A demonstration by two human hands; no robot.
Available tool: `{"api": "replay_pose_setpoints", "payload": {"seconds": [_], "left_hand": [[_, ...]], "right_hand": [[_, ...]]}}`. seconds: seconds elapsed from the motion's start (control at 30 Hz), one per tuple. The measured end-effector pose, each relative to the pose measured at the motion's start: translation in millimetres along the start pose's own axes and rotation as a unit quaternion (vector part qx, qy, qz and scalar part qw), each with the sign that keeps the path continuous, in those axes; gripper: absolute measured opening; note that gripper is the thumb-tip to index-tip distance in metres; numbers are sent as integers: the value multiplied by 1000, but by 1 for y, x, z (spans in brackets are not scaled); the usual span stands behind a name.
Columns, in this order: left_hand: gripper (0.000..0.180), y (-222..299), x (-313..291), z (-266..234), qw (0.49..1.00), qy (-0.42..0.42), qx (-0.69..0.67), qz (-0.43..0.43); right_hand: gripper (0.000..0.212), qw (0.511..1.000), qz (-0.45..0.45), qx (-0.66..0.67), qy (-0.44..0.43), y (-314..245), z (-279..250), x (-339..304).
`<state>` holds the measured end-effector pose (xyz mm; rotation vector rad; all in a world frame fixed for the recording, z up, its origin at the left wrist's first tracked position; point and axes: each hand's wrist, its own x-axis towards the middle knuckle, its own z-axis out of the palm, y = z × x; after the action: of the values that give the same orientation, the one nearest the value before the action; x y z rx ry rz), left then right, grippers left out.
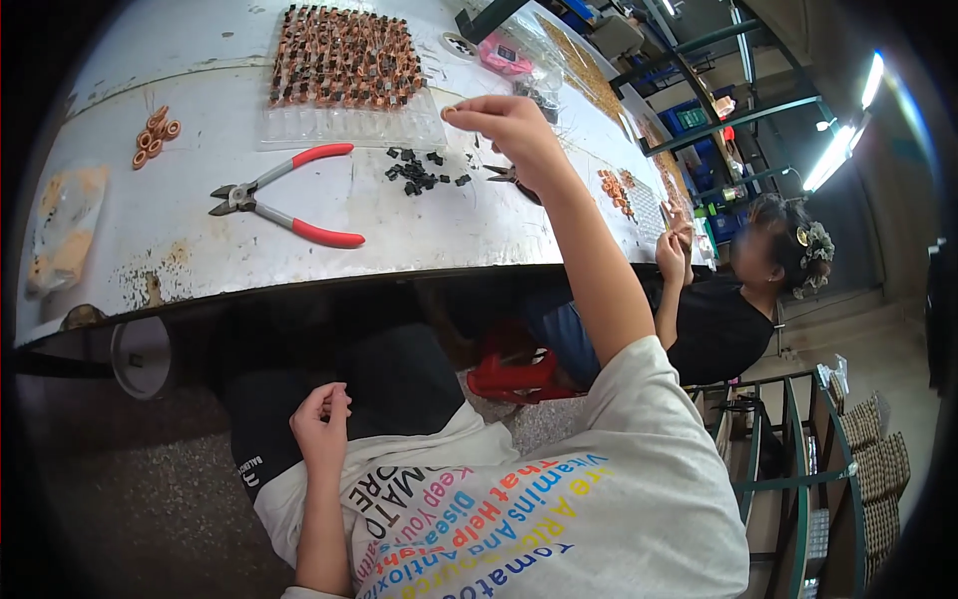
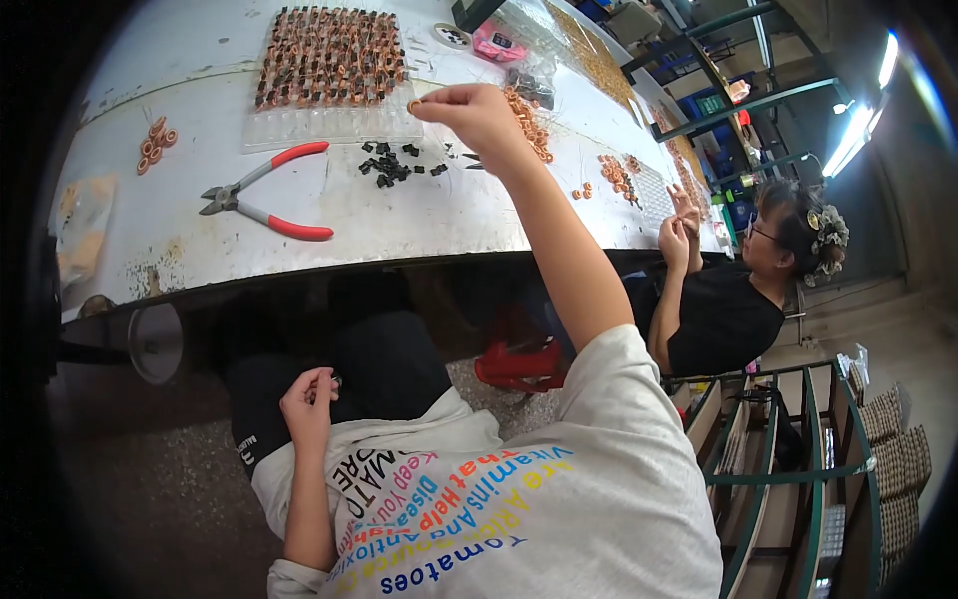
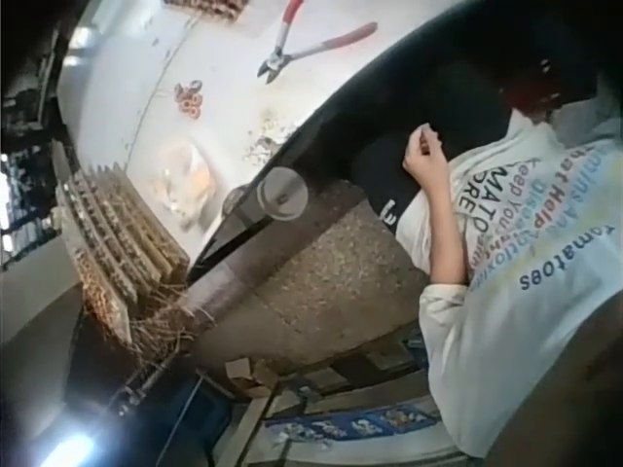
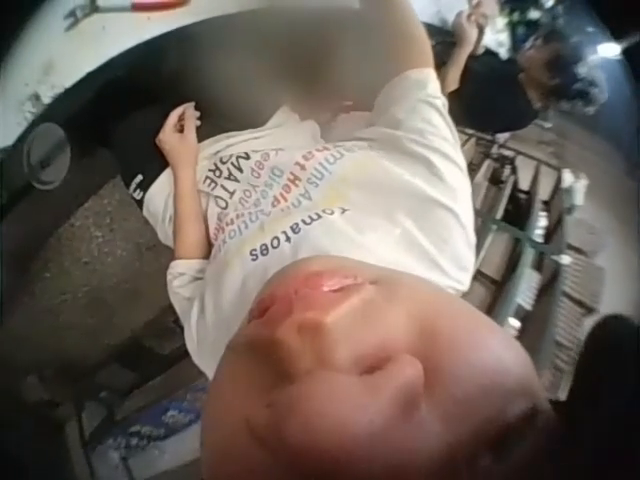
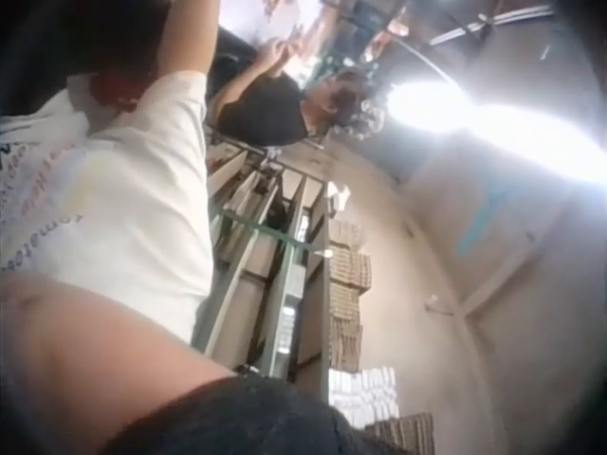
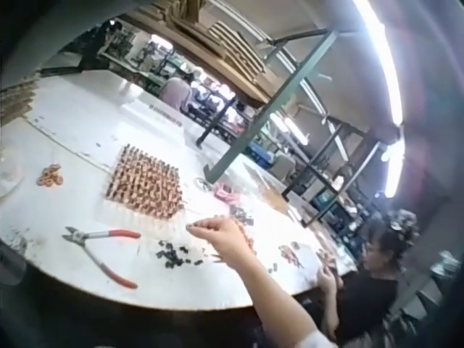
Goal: The person is winding copper wire around a small toroid core at an assembly workbench.
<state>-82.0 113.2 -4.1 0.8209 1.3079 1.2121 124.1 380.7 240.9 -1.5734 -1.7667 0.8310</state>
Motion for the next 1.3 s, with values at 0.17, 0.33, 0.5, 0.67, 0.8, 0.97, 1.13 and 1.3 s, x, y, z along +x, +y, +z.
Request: {"api": "replay_pose_setpoints", "payload": {"seconds": [0.17, 0.33, 0.5, 0.67, 0.8, 0.97, 1.13, 1.3], "left_hand": [[12, 13, -8, -1, 1000, 11, 13, 10], [13, 53, -22, -2, 989, 13, 91, 118], [19, 108, -12, 6, 979, 65, -116, 152], [21, 106, -18, 11, 963, 39, -239, 120], [23, 91, -25, 16, 980, 8, -163, 115], [20, 84, -24, 21, 979, -6, -181, 89], [16, 92, -33, 37, 982, 31, -126, 141], [19, 99, -32, 45, 968, 57, -232, 79]], "right_hand": [[21, 1000, -25, 4, 12, -9, 3, 9], [19, 993, -93, 47, -48, -34, 31, -44], [14, 966, -84, 125, -208, -32, 80, -116], [12, 944, -64, 124, -300, -12, 99, -155], [11, 939, -56, 99, -324, 3, 97, -168], [15, 916, 13, 145, -374, 16, 90, -167], [18, 901, -13, 220, -373, 27, 84, -166], [41, 868, 26, 312, -385, 32, 77, -157]]}}
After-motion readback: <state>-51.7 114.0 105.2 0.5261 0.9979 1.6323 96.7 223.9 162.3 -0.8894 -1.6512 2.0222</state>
